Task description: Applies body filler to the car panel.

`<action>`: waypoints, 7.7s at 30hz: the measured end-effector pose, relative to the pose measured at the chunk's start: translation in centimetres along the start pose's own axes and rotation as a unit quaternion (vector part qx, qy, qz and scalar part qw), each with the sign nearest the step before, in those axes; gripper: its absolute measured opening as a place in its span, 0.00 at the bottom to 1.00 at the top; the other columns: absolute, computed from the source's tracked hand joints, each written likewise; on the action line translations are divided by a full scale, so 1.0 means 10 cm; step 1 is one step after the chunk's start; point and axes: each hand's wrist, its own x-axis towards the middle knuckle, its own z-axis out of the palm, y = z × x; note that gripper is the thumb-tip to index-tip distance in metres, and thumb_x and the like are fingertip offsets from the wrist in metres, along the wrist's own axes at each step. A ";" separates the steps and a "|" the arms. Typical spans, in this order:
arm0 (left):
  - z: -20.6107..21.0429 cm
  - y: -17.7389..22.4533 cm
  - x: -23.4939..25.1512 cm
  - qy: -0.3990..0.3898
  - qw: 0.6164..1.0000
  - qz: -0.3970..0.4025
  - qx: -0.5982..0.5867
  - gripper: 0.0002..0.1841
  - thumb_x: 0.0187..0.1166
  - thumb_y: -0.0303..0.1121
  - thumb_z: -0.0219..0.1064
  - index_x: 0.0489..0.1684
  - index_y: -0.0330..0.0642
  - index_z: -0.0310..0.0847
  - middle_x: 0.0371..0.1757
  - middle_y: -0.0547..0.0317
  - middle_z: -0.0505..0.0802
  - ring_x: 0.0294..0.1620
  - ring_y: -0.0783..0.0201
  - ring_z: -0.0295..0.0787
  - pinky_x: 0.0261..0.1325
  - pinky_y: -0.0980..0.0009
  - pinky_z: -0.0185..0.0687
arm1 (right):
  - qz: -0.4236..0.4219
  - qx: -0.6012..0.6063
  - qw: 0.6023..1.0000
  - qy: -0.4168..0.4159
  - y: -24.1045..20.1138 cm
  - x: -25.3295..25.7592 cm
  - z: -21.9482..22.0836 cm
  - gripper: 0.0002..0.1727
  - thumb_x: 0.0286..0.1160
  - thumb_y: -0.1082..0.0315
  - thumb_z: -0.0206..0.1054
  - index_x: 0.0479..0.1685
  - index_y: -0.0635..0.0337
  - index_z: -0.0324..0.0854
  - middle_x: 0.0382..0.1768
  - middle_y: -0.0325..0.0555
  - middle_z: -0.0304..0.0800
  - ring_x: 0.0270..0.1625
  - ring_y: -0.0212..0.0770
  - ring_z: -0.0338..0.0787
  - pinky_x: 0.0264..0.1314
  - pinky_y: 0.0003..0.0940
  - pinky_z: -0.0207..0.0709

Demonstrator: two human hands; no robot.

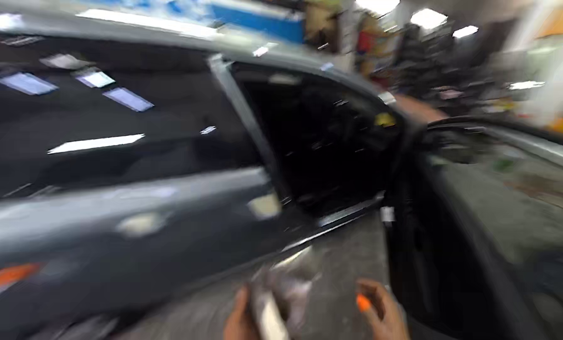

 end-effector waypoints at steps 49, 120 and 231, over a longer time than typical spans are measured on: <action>1.53 -1.23 0.87 0.896 0.036 0.420 0.141 0.23 0.95 0.44 0.44 0.67 0.30 0.71 0.58 0.57 0.90 0.63 0.68 0.89 0.73 0.61 0.84 | 0.066 -0.170 0.194 -0.964 -0.09 3.26 2.62 0.17 0.92 0.64 0.48 0.70 0.57 0.75 0.53 0.44 0.90 0.54 0.37 0.90 0.60 0.41 0.86; 2.01 -3.61 3.28 0.828 0.127 0.430 -0.337 0.20 0.94 0.51 0.40 0.64 0.61 0.78 0.54 0.76 0.91 0.57 0.79 0.89 0.60 0.75 0.87 | -0.672 -0.306 -0.482 -0.472 0.52 3.91 4.56 0.28 0.79 0.69 0.62 0.69 0.18 0.84 0.60 0.37 0.88 0.61 0.46 0.85 0.63 0.52 0.73; 1.78 -3.90 3.14 0.833 0.171 0.469 -0.238 0.22 0.95 0.47 0.36 0.72 0.52 0.73 0.62 0.66 0.86 0.65 0.71 0.83 0.69 0.69 0.80 | -0.689 -0.235 -0.455 -0.513 -0.59 4.56 4.43 0.31 0.68 0.66 0.64 0.66 0.12 0.83 0.60 0.30 0.87 0.69 0.42 0.83 0.75 0.53 0.73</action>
